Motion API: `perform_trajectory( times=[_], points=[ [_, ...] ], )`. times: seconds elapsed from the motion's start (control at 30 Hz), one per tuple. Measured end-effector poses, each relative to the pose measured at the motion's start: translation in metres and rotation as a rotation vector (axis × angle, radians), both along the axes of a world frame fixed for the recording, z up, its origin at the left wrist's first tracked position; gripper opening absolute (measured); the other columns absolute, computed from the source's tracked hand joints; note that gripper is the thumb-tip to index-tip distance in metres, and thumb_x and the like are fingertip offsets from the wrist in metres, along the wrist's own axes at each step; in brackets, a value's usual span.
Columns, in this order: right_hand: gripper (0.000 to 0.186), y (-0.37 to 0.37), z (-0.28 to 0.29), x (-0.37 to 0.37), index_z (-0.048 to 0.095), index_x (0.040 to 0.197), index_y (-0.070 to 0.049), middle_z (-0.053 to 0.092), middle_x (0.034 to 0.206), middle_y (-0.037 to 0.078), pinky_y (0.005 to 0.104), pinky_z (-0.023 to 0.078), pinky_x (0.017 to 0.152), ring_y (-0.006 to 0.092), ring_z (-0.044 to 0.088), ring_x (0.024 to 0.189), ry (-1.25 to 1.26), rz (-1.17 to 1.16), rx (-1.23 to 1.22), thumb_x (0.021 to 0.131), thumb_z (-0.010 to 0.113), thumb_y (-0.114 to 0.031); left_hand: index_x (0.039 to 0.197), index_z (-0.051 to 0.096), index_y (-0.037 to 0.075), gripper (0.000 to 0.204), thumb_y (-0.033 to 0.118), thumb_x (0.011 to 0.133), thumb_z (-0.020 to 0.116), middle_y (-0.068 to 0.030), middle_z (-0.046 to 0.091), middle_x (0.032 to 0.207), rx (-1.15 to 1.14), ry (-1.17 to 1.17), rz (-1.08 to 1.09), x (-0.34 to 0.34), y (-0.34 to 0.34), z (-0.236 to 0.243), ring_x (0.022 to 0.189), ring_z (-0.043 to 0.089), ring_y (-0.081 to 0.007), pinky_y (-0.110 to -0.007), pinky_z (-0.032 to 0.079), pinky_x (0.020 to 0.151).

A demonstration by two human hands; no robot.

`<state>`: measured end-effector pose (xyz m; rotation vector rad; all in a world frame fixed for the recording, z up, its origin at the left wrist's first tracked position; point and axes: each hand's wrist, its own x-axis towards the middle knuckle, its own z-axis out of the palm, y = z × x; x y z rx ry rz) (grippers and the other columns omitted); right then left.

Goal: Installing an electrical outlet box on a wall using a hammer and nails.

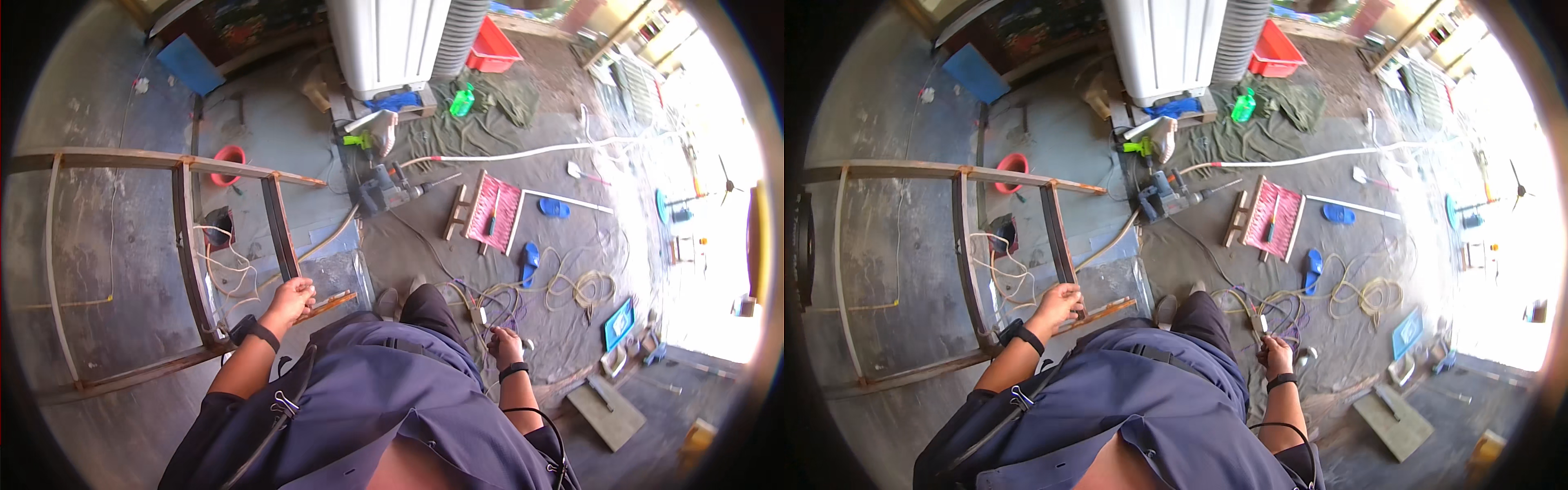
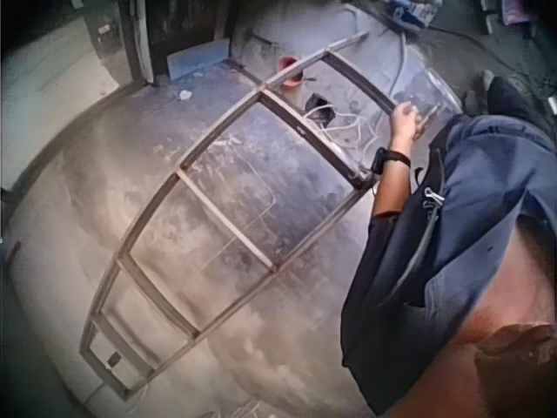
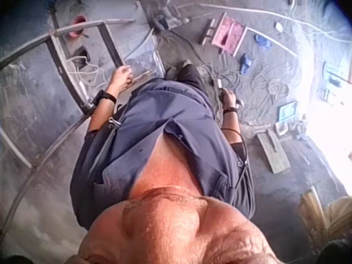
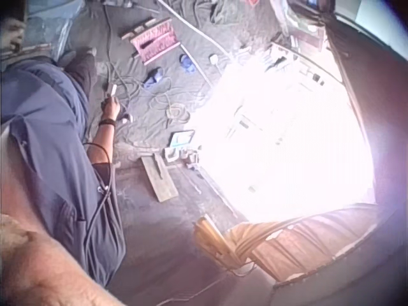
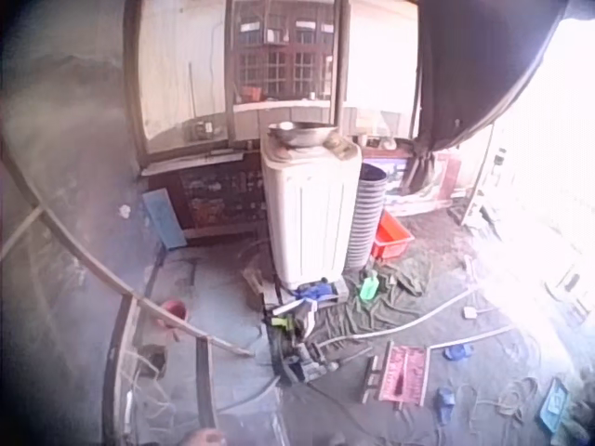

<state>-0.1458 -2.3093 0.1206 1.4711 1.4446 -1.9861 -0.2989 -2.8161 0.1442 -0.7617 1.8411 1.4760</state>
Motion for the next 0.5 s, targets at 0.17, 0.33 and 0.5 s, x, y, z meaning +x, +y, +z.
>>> perform_trajectory(
  times=[0.17, 0.33, 0.5],
  points=[
    [0.013, 0.033, -0.014, -0.101, 0.066, 0.094, -0.005, 0.059, 0.072, 0.003, 0.0271, 0.05, 0.051, 0.0157, 0.059, 0.055, -0.059, 0.149, 0.026, 0.085, 0.059, -0.013, 0.122, 0.056, 0.003, 0.03, 0.016, 0.096, 0.059, -0.0051, 0.064, 0.1, -0.041, -0.018, 0.156, -0.022, 0.005, -0.003, 0.079, 0.063, -0.0128, -0.027, 0.052, 0.062],
    [0.015, 0.055, -0.015, -0.222, 0.064, 0.096, -0.005, 0.059, 0.074, 0.004, 0.0313, 0.051, 0.057, 0.0196, 0.062, 0.062, 0.002, 0.33, 0.061, 0.085, 0.061, -0.015, 0.121, 0.054, 0.005, 0.028, 0.017, 0.097, 0.057, -0.0041, 0.063, 0.1, -0.043, 0.012, 0.299, -0.049, 0.021, 0.004, 0.084, 0.063, -0.0148, -0.03, 0.052, 0.067],
    [0.021, 0.067, -0.015, -0.34, 0.062, 0.1, -0.004, 0.061, 0.078, 0.004, 0.0317, 0.052, 0.06, 0.0184, 0.063, 0.066, 0.095, 0.51, 0.113, 0.082, 0.062, -0.014, 0.12, 0.057, 0.003, 0.028, 0.016, 0.095, 0.059, -0.0054, 0.064, 0.101, -0.056, 0.072, 0.424, -0.073, 0.025, 0.01, 0.082, 0.065, -0.0155, -0.031, 0.053, 0.064]
  ],
)
